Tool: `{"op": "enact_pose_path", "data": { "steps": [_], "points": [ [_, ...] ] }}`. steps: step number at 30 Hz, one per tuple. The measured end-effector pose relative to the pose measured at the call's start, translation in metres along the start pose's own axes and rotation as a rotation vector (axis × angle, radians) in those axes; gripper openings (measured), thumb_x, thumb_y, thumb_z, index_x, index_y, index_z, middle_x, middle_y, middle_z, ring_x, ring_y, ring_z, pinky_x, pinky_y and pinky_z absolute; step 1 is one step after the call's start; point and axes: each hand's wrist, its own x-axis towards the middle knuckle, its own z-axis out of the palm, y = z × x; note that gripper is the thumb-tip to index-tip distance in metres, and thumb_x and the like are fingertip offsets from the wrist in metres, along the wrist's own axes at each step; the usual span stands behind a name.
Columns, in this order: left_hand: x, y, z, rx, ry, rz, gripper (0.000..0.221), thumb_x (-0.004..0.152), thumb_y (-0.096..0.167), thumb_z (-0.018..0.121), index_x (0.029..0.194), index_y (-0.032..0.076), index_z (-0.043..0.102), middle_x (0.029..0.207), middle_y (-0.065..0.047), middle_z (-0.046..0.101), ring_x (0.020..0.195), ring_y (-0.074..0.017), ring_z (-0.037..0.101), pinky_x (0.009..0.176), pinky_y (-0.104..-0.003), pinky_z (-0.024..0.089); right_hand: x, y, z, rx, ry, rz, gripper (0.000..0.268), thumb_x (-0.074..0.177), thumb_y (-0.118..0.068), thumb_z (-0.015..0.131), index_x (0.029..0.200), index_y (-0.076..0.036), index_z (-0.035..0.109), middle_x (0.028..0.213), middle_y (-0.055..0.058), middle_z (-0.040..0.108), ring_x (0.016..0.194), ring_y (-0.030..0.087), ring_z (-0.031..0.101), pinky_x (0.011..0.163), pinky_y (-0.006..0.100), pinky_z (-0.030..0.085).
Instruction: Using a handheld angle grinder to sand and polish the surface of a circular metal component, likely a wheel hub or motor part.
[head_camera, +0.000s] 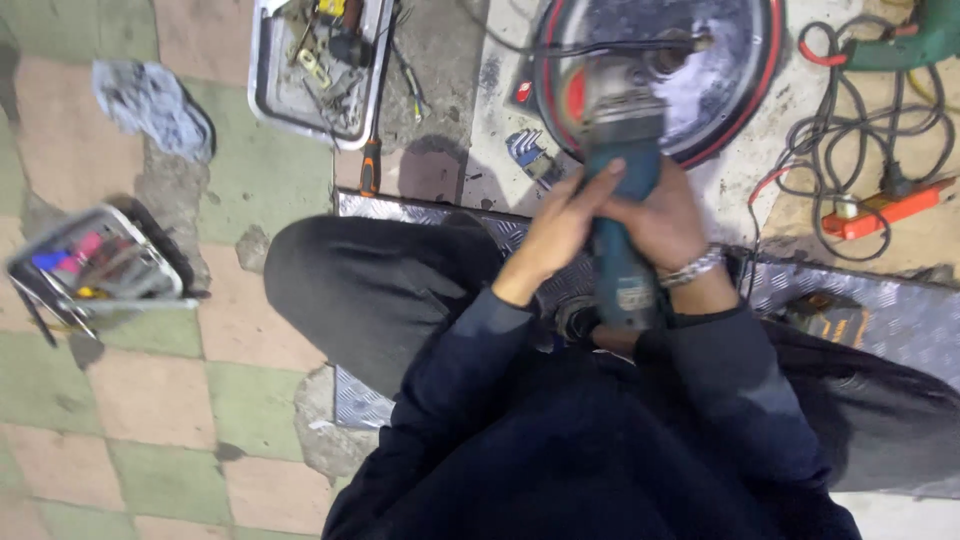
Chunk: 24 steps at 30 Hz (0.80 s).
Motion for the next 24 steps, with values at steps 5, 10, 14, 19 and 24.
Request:
{"op": "enact_pose_path", "data": {
  "steps": [5,10,14,19,24],
  "points": [
    [0.029,-0.028,-0.021,0.103,0.039,-0.042,0.066,0.097,0.065,0.054,0.103,0.001,0.068,0.075,-0.016,0.069,0.072,-0.0265,0.071,0.055,-0.037,0.059,0.000,-0.014,0.019,0.193,0.056,-0.103,0.046,0.091,-0.045,0.073,0.115,-0.007,0.064,0.099,0.017,0.070,0.103,0.035,0.069,0.085,0.049,0.056],
    [0.043,-0.057,-0.034,0.183,0.119,-0.069,0.066,0.096,0.060,0.060,0.108,-0.004,0.067,0.073,-0.017,0.060,0.068,-0.0292,0.066,0.050,-0.038,0.057,0.012,-0.004,0.003,0.232,0.092,-0.056,0.046,0.088,-0.050,0.071,0.108,-0.009,0.062,0.097,0.013,0.072,0.104,0.032,0.071,0.087,0.047,0.057],
    [0.042,-0.027,-0.016,0.218,0.185,-0.111,0.068,0.092,0.060,0.064,0.113,-0.004,0.069,0.076,-0.016,0.064,0.069,-0.0262,0.069,0.048,-0.036,0.058,0.017,0.003,-0.001,0.547,0.016,-0.018,0.041,0.083,-0.034,0.078,0.107,-0.006,0.061,0.097,0.008,0.067,0.104,0.026,0.067,0.089,0.039,0.057],
    [0.041,-0.017,-0.021,0.266,0.302,-0.126,0.053,0.090,0.053,0.071,0.094,0.000,0.073,0.070,-0.014,0.065,0.062,-0.0247,0.068,0.046,-0.038,0.059,0.028,0.015,0.010,0.442,-0.027,0.033,0.058,0.071,-0.048,0.085,0.111,-0.015,0.062,0.105,0.006,0.073,0.114,0.027,0.069,0.098,0.043,0.056],
    [0.025,0.021,0.028,0.156,0.255,-0.121,0.047,0.098,0.040,0.054,0.113,-0.003,0.066,0.113,-0.013,0.067,0.105,-0.0193,0.059,0.098,-0.031,0.044,0.027,0.017,0.002,0.570,-0.070,0.015,0.060,0.069,-0.030,0.087,0.119,-0.009,0.063,0.114,0.011,0.071,0.122,0.034,0.064,0.102,0.050,0.051]
  ]
}}
